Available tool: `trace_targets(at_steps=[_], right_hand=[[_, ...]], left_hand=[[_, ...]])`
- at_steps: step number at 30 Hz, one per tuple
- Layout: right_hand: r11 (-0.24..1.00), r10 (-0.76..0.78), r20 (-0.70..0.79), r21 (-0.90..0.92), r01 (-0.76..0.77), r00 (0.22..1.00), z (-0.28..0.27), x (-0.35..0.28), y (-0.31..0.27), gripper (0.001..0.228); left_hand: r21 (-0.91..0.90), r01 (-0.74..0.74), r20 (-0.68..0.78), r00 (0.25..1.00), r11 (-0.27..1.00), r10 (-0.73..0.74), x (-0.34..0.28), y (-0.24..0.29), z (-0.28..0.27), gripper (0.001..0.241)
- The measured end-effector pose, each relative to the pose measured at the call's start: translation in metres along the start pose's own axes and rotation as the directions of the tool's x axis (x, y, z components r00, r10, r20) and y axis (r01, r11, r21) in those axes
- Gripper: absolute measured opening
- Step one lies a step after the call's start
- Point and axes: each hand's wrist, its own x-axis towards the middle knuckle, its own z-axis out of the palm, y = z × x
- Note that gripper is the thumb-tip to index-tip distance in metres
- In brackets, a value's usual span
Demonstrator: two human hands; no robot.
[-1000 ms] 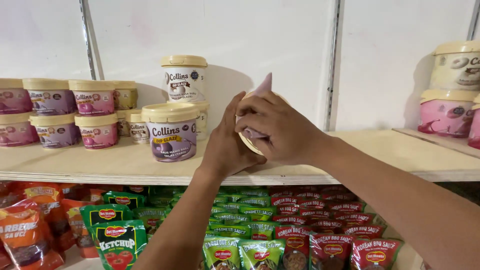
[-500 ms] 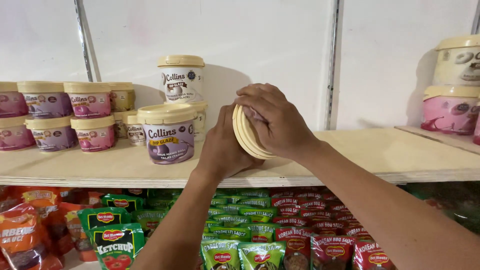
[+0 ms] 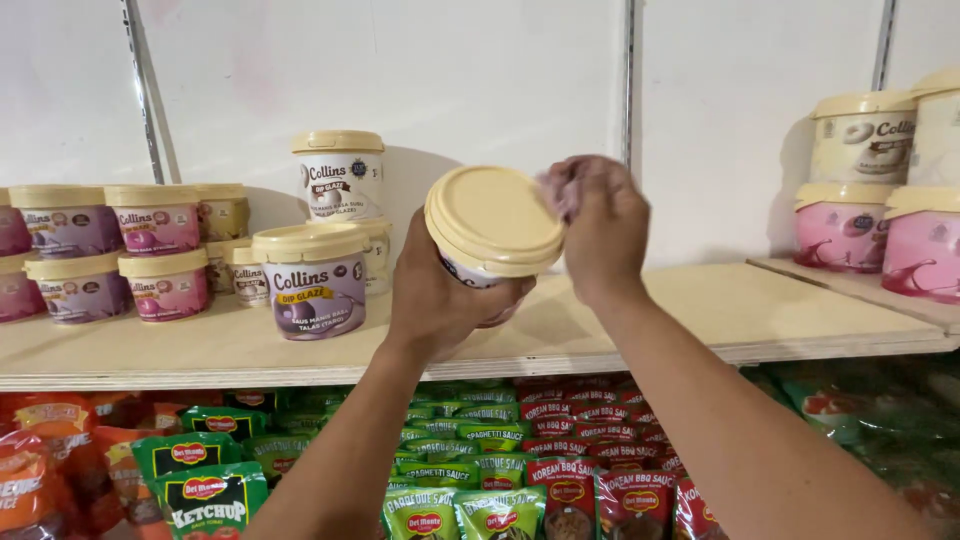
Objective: Wiping down dip glaze containers and cleaning the shelf surface with a cloth.
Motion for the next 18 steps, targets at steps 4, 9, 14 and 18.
trace_targets(at_steps=[4,9,14,18], right_hand=[[0.895,0.165,-0.118,0.435,-0.099,0.979,0.01,-0.007,-0.019,0.039],[0.959,-0.267,-0.125,-0.135,0.25,0.956,0.039,-0.08,-0.058,0.042],[0.945,-0.247,-0.107,-0.248,0.214,0.963,0.032,-0.063,-0.044,0.043],[0.796,0.516,0.162,0.271,-0.541,0.841,-0.005,-0.026,-0.019,0.042]], left_hand=[[-0.328,-0.071,0.008,0.997,0.942,0.078,0.014,0.017,0.01,0.089],[-0.423,0.033,-0.206,0.97,0.906,-0.132,0.027,0.039,0.026,0.077],[-0.349,0.256,-0.289,0.886,0.902,-0.363,0.023,0.046,0.021,0.078],[-0.375,0.093,-0.118,0.982,0.922,-0.147,0.012,0.048,0.007,0.077]])
